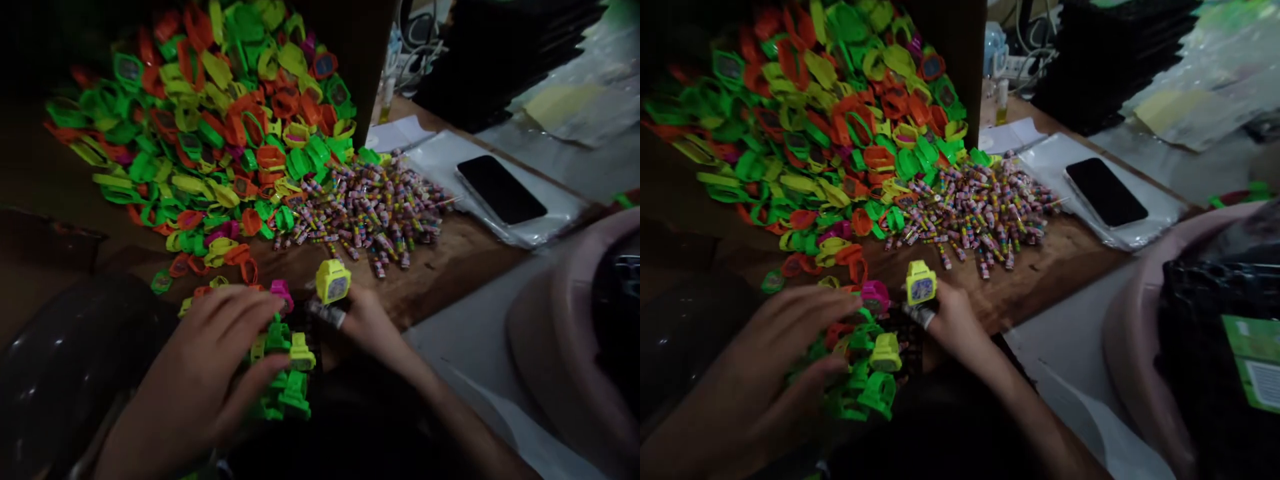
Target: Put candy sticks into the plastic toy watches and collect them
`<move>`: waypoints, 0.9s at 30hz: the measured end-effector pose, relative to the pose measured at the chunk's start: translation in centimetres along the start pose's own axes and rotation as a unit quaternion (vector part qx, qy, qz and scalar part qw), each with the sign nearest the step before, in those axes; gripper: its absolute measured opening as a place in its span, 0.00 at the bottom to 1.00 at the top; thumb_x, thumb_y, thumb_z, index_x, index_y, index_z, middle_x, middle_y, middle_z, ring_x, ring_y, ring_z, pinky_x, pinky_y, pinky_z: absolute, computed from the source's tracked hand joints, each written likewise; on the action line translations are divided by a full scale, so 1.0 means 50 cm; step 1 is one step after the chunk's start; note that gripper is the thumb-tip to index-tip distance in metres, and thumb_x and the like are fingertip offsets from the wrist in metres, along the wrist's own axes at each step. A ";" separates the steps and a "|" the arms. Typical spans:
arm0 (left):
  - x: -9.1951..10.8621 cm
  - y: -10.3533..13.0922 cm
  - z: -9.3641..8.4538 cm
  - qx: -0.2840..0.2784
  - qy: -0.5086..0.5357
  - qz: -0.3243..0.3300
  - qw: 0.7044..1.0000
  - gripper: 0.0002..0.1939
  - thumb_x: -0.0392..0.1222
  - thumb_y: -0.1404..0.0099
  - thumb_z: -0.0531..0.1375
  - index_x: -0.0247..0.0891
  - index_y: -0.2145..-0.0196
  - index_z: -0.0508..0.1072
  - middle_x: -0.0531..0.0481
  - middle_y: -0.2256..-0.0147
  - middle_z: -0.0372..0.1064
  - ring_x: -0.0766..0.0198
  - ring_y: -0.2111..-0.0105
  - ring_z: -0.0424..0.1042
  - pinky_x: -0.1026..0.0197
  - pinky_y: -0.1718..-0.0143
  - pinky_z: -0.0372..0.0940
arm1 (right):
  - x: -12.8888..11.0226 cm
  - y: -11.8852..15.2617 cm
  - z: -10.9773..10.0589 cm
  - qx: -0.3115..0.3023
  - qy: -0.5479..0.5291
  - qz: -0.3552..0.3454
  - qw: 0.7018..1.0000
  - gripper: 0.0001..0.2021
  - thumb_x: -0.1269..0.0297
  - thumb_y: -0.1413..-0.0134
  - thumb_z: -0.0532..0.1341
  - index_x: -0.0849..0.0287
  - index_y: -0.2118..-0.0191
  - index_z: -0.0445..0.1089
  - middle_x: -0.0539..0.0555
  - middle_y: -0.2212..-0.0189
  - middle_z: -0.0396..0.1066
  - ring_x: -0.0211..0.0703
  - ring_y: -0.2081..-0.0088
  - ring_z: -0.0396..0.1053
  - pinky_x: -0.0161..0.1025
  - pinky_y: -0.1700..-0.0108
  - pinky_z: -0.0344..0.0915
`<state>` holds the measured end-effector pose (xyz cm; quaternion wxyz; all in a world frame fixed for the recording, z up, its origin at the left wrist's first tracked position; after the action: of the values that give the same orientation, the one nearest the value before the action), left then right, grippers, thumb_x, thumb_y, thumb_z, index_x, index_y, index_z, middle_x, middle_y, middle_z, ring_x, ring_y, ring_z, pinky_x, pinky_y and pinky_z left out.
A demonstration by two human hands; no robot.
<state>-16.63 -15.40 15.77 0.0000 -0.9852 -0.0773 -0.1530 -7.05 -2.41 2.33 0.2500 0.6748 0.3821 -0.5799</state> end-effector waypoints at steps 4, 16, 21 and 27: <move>0.016 0.059 0.045 -0.044 -0.070 0.047 0.995 0.25 0.45 0.36 0.57 0.43 0.42 0.60 0.53 0.43 0.63 0.57 0.41 0.56 0.59 0.42 0.54 | 0.041 0.020 0.052 -0.004 -0.116 0.093 0.989 0.12 0.58 0.51 0.64 0.60 0.64 0.73 0.55 0.67 0.77 0.48 0.65 0.75 0.42 0.62 0.71; 0.004 0.082 0.086 0.026 0.025 -0.085 0.996 0.36 0.37 0.34 0.52 0.38 0.34 0.38 0.42 0.36 0.48 0.52 0.35 0.46 0.46 0.38 0.53 | 0.005 0.045 0.075 0.007 0.097 -0.099 0.990 0.06 0.73 0.48 0.53 0.59 0.73 0.65 0.52 0.77 0.69 0.39 0.75 0.68 0.32 0.73 0.64; 0.017 0.039 0.083 0.031 0.008 -0.060 0.998 0.37 0.37 0.32 0.50 0.36 0.34 0.31 0.42 0.35 0.45 0.57 0.33 0.37 0.45 0.34 0.41 | 0.006 0.044 0.083 -0.037 0.099 -0.100 0.989 0.07 0.76 0.50 0.53 0.59 0.69 0.65 0.53 0.75 0.70 0.40 0.72 0.70 0.32 0.71 0.65; 0.026 -0.003 0.101 -0.010 -0.014 -0.057 0.998 0.28 0.41 0.29 0.45 0.39 0.35 0.40 0.46 0.36 0.51 0.56 0.33 0.38 0.39 0.35 0.37 | 0.009 0.047 0.104 -0.066 0.116 -0.077 0.988 0.08 0.75 0.50 0.53 0.60 0.66 0.67 0.56 0.70 0.74 0.43 0.69 0.72 0.35 0.69 0.66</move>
<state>-13.92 -14.94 11.36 -0.0198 -0.9812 -0.1316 -0.1395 -8.20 -7.75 0.62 0.2026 0.6881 0.4967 -0.4887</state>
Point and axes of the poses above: each hand's wrist, its own y-axis away from the middle knuckle, its own z-axis out of the palm, x = y × z, the point moved 5 cm from there along -y, towards the middle knuckle
